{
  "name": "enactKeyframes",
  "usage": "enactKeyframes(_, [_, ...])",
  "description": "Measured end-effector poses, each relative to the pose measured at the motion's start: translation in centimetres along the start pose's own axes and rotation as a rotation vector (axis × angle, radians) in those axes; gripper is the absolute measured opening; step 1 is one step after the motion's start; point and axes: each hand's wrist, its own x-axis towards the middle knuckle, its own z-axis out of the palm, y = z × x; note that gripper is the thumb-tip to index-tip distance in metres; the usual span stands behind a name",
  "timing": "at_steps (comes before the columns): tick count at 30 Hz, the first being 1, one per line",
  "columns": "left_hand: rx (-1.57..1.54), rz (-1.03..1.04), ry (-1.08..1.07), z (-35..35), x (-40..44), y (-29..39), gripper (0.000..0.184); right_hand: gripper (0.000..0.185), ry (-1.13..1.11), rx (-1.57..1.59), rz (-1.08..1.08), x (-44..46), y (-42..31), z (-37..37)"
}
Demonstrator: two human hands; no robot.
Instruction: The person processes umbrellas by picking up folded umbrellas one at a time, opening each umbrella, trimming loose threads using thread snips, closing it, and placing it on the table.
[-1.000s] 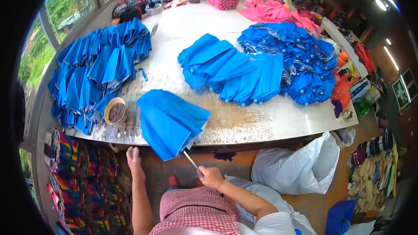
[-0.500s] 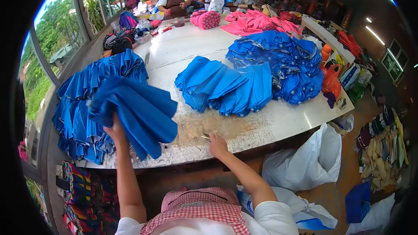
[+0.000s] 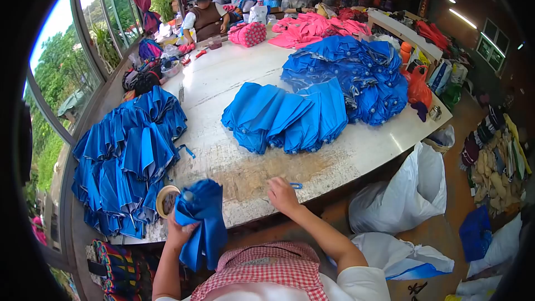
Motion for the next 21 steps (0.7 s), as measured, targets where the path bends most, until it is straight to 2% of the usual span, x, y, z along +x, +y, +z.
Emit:
enactKeyframes(1, [0.010, 0.005, -0.139, 0.0, -0.5, 0.7, 0.055, 0.022, 0.032, 0.092, -0.048, 0.1, -2.1, -1.3])
enactKeyframes(2, [-0.014, -0.118, -0.379, 0.2, -1.0, 1.2, 0.057, 0.018, 0.092, 0.145, -0.083, 0.0, -4.0, -2.1])
enactKeyframes(3, [-0.035, -0.262, -0.630, 0.6, -2.5, 1.5, 0.060, 0.015, -0.044, 0.371, 0.107, -0.3, -6.4, -3.3])
enactKeyframes(5, [-0.306, -0.250, -0.777, 4.7, -6.9, 0.3, 0.057, 0.015, -0.147, 0.600, 0.132, -1.8, -9.4, -4.5])
enactKeyframes(7, [-0.538, -0.398, -0.736, 7.4, -10.1, -2.0, 0.051, 0.016, -0.242, 0.685, 0.016, -3.3, -11.1, -4.8])
enactKeyframes(8, [-0.518, -0.494, -0.762, 7.3, -10.2, -2.1, 0.047, 0.017, -0.302, 0.713, 0.006, -3.8, -11.2, -4.9])
enactKeyframes(11, [-0.418, -0.374, -0.740, 8.2, -10.8, -2.4, 0.047, 0.017, -0.420, 0.766, -0.025, -5.5, -10.6, -4.4])
enactKeyframes(18, [-0.514, -0.484, -0.735, 10.0, -11.9, -0.8, 0.047, 0.016, -0.425, 0.984, -0.198, -6.3, -9.1, -6.9])
enactKeyframes(21, [-0.531, -0.512, -0.671, 11.5, -12.2, 1.2, 0.039, 0.015, -0.481, 0.954, 0.110, -7.9, -8.5, -7.0])
